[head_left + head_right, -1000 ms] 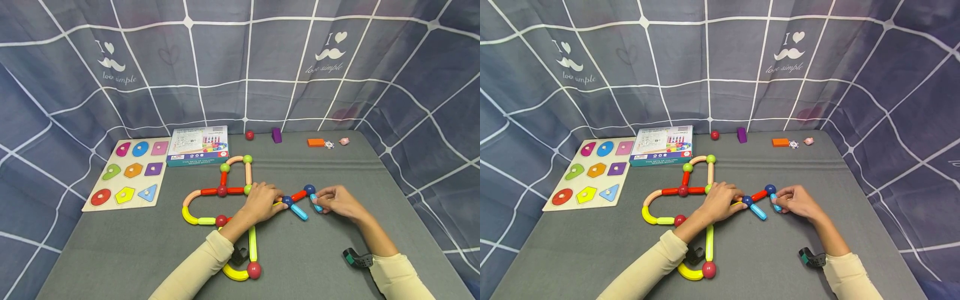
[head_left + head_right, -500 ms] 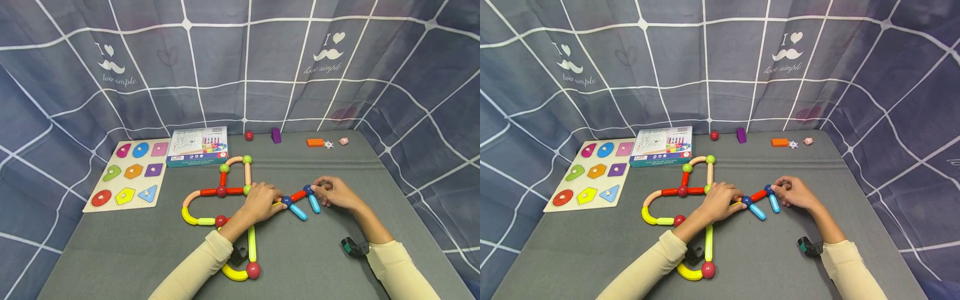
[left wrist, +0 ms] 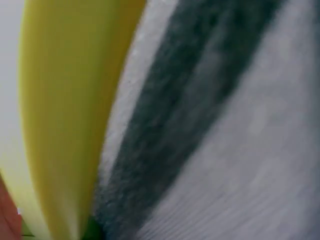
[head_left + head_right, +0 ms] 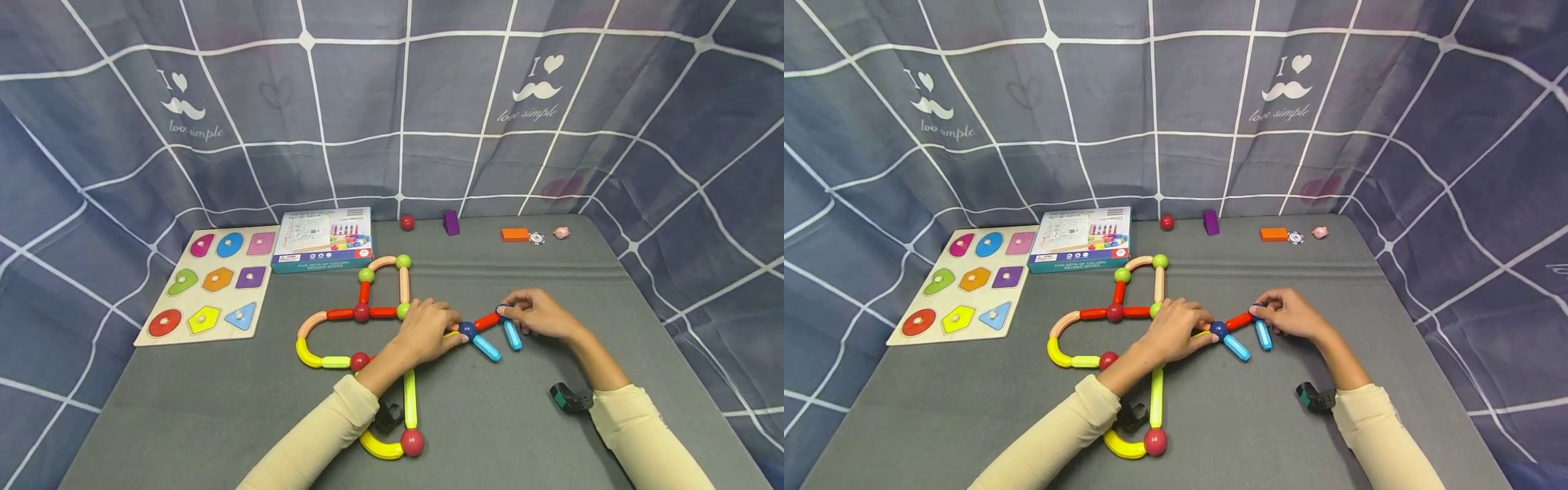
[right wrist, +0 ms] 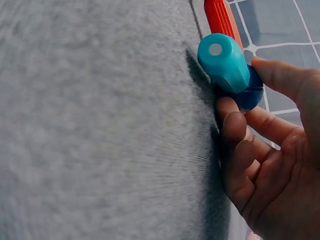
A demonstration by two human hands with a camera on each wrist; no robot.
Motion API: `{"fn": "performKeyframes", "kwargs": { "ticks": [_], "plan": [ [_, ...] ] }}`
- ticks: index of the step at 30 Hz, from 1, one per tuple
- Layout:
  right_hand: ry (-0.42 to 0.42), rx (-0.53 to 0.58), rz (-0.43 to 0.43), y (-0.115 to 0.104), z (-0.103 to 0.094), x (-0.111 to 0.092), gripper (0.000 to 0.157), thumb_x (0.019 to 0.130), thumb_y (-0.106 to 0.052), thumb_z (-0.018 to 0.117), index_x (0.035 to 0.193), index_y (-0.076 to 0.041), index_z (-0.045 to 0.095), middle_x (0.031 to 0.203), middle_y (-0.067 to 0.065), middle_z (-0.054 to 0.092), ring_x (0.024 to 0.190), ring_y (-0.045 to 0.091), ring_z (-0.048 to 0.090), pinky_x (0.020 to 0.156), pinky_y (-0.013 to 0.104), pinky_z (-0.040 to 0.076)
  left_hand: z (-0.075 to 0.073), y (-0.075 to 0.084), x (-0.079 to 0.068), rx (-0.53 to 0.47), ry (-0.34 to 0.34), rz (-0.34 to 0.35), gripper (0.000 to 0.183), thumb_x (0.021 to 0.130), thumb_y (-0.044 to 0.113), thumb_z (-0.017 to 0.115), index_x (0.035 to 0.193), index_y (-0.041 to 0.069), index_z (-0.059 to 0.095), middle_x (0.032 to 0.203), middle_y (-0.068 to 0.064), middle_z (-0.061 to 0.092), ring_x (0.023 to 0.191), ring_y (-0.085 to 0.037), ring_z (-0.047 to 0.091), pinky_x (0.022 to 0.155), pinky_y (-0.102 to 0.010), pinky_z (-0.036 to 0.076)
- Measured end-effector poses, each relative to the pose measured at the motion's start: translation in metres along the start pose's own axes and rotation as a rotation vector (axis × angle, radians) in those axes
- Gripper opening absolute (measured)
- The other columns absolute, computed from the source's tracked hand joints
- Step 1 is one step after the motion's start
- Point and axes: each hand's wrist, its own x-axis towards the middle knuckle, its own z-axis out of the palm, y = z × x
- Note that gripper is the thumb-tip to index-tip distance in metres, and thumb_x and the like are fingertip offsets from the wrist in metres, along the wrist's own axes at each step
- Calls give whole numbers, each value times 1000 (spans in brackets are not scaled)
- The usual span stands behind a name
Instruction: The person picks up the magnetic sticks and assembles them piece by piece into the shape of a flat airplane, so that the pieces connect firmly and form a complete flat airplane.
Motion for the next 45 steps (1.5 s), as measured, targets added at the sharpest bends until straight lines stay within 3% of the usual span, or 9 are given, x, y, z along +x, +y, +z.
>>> {"fn": "performKeyframes", "kwargs": {
  "ticks": [4, 7, 13, 20, 22, 26, 35, 39, 45],
  "plan": [
    [9, 28, 20, 3, 2, -3, 27, 91, -33, 65, 100, -7, 66, 61, 8, 56, 48, 16, 51, 40, 30, 40, -11, -8, 9, -51, 39, 40, 38, 85, 51, 65, 106, 20, 72, 98, 6, 66, 82, -13, 53, 69, -28, 40],
    [17, 37, 31, 5, 3, -5, 26, 90, -32, 65, 99, -8, 66, 62, 7, 56, 48, 16, 51, 40, 29, 41, -27, -24, 24, -115, 93, 23, 37, 86, 47, 66, 106, 17, 72, 97, 4, 67, 83, -14, 56, 69, -28, 44],
    [16, 33, 25, 4, 5, -6, 25, 91, -30, 65, 100, -8, 67, 61, 7, 56, 48, 17, 52, 40, 30, 42, -57, -71, 66, -290, 195, -199, 36, 88, 41, 66, 109, 12, 70, 103, 0, 68, 93, -20, 63, 74, -34, 48],
    [10, 57, -2, 2, 9, 2, 23, 90, -28, 66, 100, -7, 67, 62, 9, 56, 48, 18, 52, 40, 30, 42, -57, -125, 96, -382, 270, -434, 38, 89, 36, 66, 117, 10, 66, 116, -7, 63, 104, -24, 58, 86, -39, 45],
    [12, 59, -3, 3, 9, 2, 23, 90, -27, 66, 100, -6, 67, 63, 10, 56, 48, 18, 52, 40, 29, 41, -54, -134, 100, -376, 249, -465, 41, 89, 34, 66, 123, 10, 62, 124, -9, 58, 113, -26, 53, 94, -41, 41],
    [26, 47, 8, 4, 8, 1, 22, 90, -26, 66, 99, -6, 67, 63, 10, 56, 48, 17, 51, 40, 29, 41, -45, -147, 109, -343, 155, -464, 51, 90, 29, 65, 135, 10, 52, 141, -12, 43, 129, -33, 40, 106, -43, 29],
    [22, 56, -17, 3, 6, -1, 22, 91, -25, 65, 100, -5, 66, 64, 7, 55, 48, 18, 52, 41, 29, 42, -32, -156, 121, -313, -55, -414, 56, 97, 25, 53, 148, 13, 33, 155, -13, 21, 134, -42, 30, 108, -50, 25],
    [12, 74, -28, 4, 5, -1, 23, 91, -26, 65, 100, -5, 65, 64, 7, 55, 47, 17, 53, 41, 29, 43, -26, -157, 123, -247, -75, -434, 51, 98, 23, 51, 146, 18, 37, 149, -11, 30, 127, -40, 39, 102, -51, 33],
    [18, 95, -24, 5, 5, -1, 23, 91, -27, 65, 99, -5, 65, 64, 9, 55, 46, 18, 52, 41, 30, 43, -22, -158, 123, -119, -44, -439, 33, 93, 19, 61, 126, 13, 56, 116, -11, 54, 107, -30, 53, 93, -42, 42]
  ]
}}
